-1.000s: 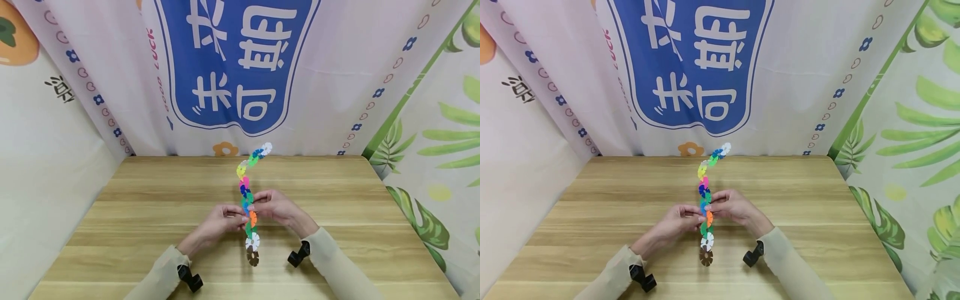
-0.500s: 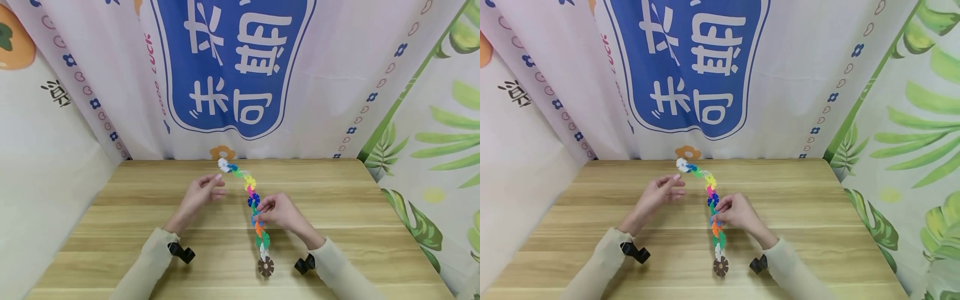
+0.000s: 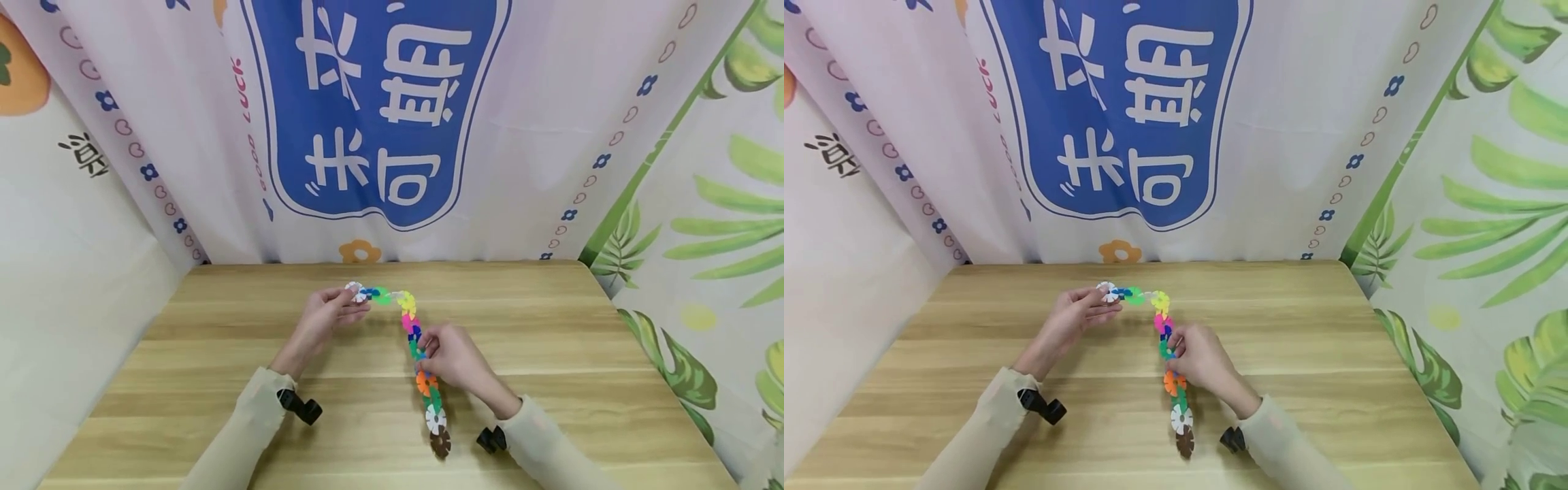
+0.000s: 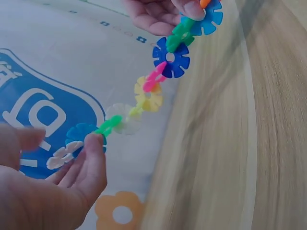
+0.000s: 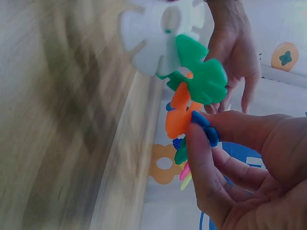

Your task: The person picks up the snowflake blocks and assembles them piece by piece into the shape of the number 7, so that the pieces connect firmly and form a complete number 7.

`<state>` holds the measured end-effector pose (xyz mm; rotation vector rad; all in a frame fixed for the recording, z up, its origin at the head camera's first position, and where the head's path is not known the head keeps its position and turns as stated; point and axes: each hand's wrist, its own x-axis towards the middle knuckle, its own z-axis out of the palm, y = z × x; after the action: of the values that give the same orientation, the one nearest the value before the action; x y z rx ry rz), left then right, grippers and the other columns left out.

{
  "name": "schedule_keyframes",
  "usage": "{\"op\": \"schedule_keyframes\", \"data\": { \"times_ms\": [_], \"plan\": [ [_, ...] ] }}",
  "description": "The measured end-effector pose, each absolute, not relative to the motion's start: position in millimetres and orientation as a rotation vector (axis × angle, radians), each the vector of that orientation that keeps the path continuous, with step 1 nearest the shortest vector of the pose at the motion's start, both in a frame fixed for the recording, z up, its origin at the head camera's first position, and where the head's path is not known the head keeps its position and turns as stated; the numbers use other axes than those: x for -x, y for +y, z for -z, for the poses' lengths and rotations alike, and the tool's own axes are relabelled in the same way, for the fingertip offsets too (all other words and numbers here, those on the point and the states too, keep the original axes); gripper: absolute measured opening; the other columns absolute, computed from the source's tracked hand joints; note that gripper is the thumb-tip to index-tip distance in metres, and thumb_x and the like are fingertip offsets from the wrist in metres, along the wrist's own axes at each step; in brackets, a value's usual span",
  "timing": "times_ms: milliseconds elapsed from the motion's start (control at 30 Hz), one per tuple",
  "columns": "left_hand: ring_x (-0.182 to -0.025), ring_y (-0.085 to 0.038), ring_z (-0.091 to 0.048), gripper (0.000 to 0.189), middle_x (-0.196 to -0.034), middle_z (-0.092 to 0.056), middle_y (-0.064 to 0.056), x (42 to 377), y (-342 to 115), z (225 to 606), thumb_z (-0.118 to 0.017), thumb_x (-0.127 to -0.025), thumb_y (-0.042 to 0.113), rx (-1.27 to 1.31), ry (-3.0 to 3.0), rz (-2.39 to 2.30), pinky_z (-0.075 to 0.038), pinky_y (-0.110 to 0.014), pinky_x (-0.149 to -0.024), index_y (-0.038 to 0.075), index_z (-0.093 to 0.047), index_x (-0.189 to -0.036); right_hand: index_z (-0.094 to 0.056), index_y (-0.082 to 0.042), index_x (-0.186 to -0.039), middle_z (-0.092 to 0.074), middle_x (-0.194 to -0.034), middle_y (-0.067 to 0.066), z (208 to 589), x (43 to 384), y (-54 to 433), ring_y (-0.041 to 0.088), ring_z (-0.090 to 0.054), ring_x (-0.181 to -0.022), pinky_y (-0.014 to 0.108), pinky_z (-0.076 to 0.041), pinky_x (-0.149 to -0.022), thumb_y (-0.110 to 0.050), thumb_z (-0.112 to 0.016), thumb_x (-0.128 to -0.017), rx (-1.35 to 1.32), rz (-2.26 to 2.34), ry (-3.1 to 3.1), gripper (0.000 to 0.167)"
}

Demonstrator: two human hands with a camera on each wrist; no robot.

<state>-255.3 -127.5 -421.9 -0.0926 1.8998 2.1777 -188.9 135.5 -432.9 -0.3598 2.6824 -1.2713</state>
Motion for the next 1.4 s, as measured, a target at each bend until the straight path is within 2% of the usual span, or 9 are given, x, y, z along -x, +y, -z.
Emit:
{"op": "schedule_keyframes", "data": {
  "times_ms": [133, 233, 333, 500, 767, 900, 1000, 1100, 1400],
  "plan": [
    [-0.089, -0.014, -0.080, 0.040, -0.101, -0.077, -0.010, 260.7, -126.2, 421.2, -0.059, -0.108, 0.015, 0.177, 1.845, -2.247, -0.065, -0.026, -0.089, -0.011, -0.055, -0.138, -0.068, -0.003, -0.102, -0.069, -0.089, 0.007, 430.6, 191.4, 136.6, 0.014, -0.064, -0.071, 0.023, -0.059, -0.059, -0.002, -0.090, -0.077, 0.326, 1.299, 2.680, 0.034],
    [-0.088, -0.013, -0.080, 0.037, -0.101, -0.075, -0.010, 263.9, -126.7, 418.9, -0.055, -0.109, 0.009, 0.201, 1.775, -2.307, -0.065, -0.023, -0.088, -0.013, -0.053, -0.138, -0.062, 0.002, -0.124, -0.069, -0.109, 0.015, 428.8, 197.4, 141.9, 0.015, -0.069, -0.069, 0.027, -0.064, -0.060, -0.004, -0.088, -0.080, 0.241, 1.400, 2.577, 0.051],
    [-0.089, -0.014, -0.080, 0.036, -0.105, -0.074, -0.012, 265.8, -128.1, 418.0, -0.052, -0.109, 0.006, 0.221, 1.735, -2.325, -0.065, -0.022, -0.087, -0.013, -0.052, -0.140, -0.054, 0.007, -0.138, -0.069, -0.113, 0.020, 429.0, 204.2, 151.0, 0.017, -0.071, -0.067, 0.033, -0.067, -0.064, -0.005, -0.082, -0.088, 0.181, 1.533, 2.362, 0.059],
    [-0.092, -0.014, -0.079, 0.038, -0.112, -0.072, -0.014, 271.7, -129.0, 422.9, -0.053, -0.109, 0.006, 0.247, 1.711, -2.306, -0.064, -0.022, -0.091, -0.012, -0.050, -0.142, -0.056, 0.010, -0.131, -0.073, -0.092, 0.012, 433.5, 212.7, 166.0, 0.015, -0.070, -0.070, 0.035, -0.067, -0.071, -0.013, -0.075, -0.096, 0.205, 1.635, 2.073, 0.047],
    [-0.094, -0.016, -0.079, 0.038, -0.112, -0.074, -0.015, 289.1, -126.5, 446.8, -0.054, -0.108, 0.007, 0.283, 1.738, -2.208, -0.063, -0.028, -0.097, -0.009, -0.052, -0.142, -0.063, 0.007, -0.121, -0.074, -0.100, 0.010, 444.6, 220.1, 173.8, 0.018, -0.072, -0.087, 0.033, -0.067, -0.084, -0.012, -0.063, -0.103, 0.190, 1.687, 1.944, 0.026],
    [-0.092, -0.016, -0.079, 0.034, -0.103, -0.078, -0.012, 296.8, -126.2, 455.4, -0.056, -0.108, 0.010, 0.254, 1.811, -2.093, -0.063, -0.033, -0.099, -0.008, -0.057, -0.137, -0.060, 0.009, -0.121, -0.073, -0.095, 0.009, 450.1, 225.4, 177.4, 0.016, -0.073, -0.081, 0.029, -0.068, -0.074, -0.006, -0.060, -0.103, 0.152, 1.713, 1.878, 0.023],
    [-0.087, -0.014, -0.078, 0.032, -0.096, -0.079, -0.010, 303.5, -127.3, 462.5, -0.058, -0.107, 0.009, 0.227, 1.844, -2.034, -0.066, -0.028, -0.091, -0.009, -0.060, -0.133, -0.061, 0.010, -0.119, -0.074, -0.089, 0.007, 453.7, 228.5, 179.0, 0.014, -0.073, -0.075, 0.025, -0.066, -0.067, -0.003, -0.059, -0.103, 0.140, 1.716, 1.858, 0.020],
    [-0.083, -0.013, -0.078, 0.031, -0.092, -0.078, -0.009, 309.6, -127.5, 469.9, -0.060, -0.105, 0.005, 0.218, 1.840, -2.022, -0.066, -0.023, -0.082, -0.011, -0.060, -0.132, -0.062, 0.011, -0.118, -0.074, -0.086, 0.006, 457.7, 229.9, 180.4, 0.013, -0.073, -0.072, 0.026, -0.066, -0.066, -0.002, -0.059, -0.103, 0.140, 1.700, 1.873, 0.020],
    [-0.082, -0.013, -0.077, 0.034, -0.095, -0.076, -0.010, 316.0, -129.4, 482.4, -0.058, -0.106, 0.005, 0.254, 1.880, -1.976, -0.066, -0.021, -0.079, -0.012, -0.059, -0.135, -0.059, 0.012, -0.120, -0.075, -0.090, 0.010, 467.6, 230.8, 178.8, 0.015, -0.073, -0.075, 0.028, -0.067, -0.069, 0.000, -0.063, -0.100, 0.106, 1.654, 1.915, 0.024]
  ]
}}
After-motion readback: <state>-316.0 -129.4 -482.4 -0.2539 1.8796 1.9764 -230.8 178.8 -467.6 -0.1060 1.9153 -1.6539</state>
